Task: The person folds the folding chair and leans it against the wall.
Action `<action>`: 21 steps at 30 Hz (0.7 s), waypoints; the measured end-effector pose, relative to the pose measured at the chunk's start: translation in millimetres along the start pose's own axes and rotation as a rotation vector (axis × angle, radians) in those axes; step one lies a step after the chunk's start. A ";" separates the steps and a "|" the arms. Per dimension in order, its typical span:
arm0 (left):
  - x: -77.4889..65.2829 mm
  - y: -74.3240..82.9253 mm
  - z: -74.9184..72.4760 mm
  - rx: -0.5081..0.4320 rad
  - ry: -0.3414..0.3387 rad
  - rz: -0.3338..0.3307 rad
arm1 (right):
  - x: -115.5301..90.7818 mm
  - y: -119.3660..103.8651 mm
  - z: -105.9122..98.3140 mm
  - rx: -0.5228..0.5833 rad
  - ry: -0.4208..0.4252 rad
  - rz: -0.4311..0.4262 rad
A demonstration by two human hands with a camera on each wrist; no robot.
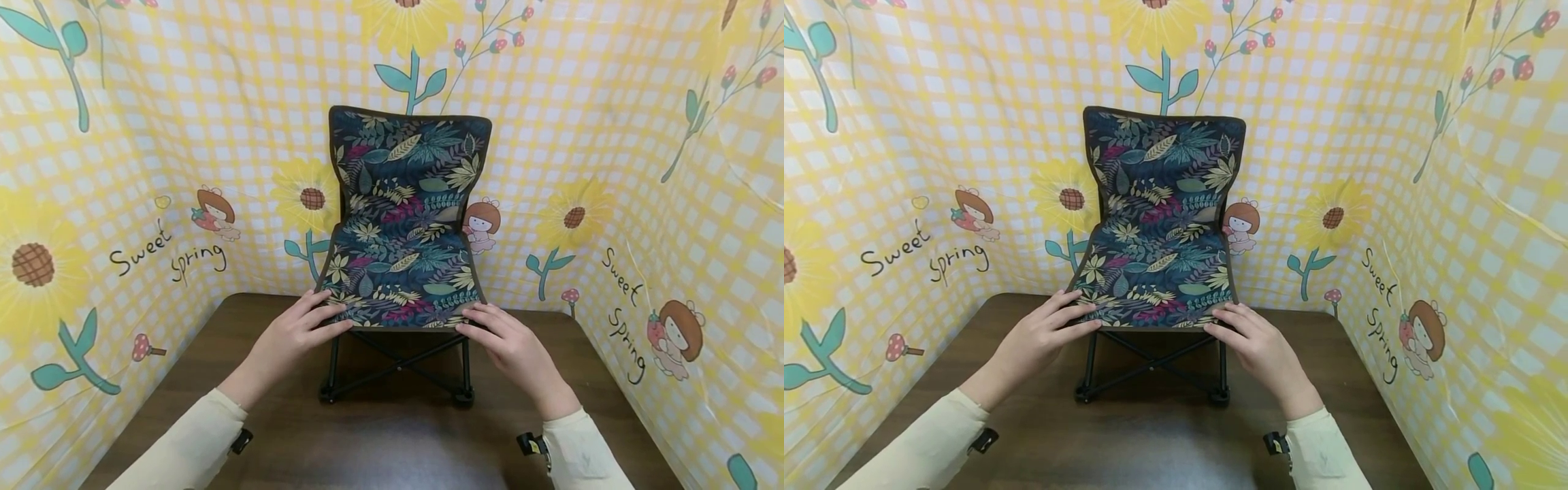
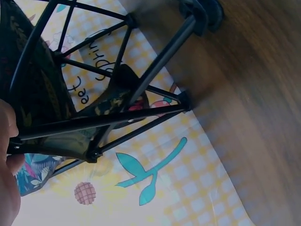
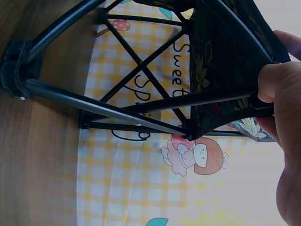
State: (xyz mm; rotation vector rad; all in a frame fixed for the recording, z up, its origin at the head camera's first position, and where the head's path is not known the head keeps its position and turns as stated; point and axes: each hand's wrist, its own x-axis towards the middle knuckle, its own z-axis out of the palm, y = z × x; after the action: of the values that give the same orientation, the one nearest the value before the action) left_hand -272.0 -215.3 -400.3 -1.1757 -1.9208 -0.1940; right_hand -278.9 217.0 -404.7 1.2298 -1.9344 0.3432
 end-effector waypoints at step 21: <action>9.4 -0.5 -7.6 0.029 -0.024 0.070 | 6.5 0.3 0.5 -0.065 0.046 -0.038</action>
State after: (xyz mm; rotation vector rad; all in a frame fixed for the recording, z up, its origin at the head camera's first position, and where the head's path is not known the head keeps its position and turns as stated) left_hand -269.8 -213.4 -388.6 -1.2285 -1.8936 -0.1146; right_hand -280.8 212.7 -400.1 1.2042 -1.8666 0.2841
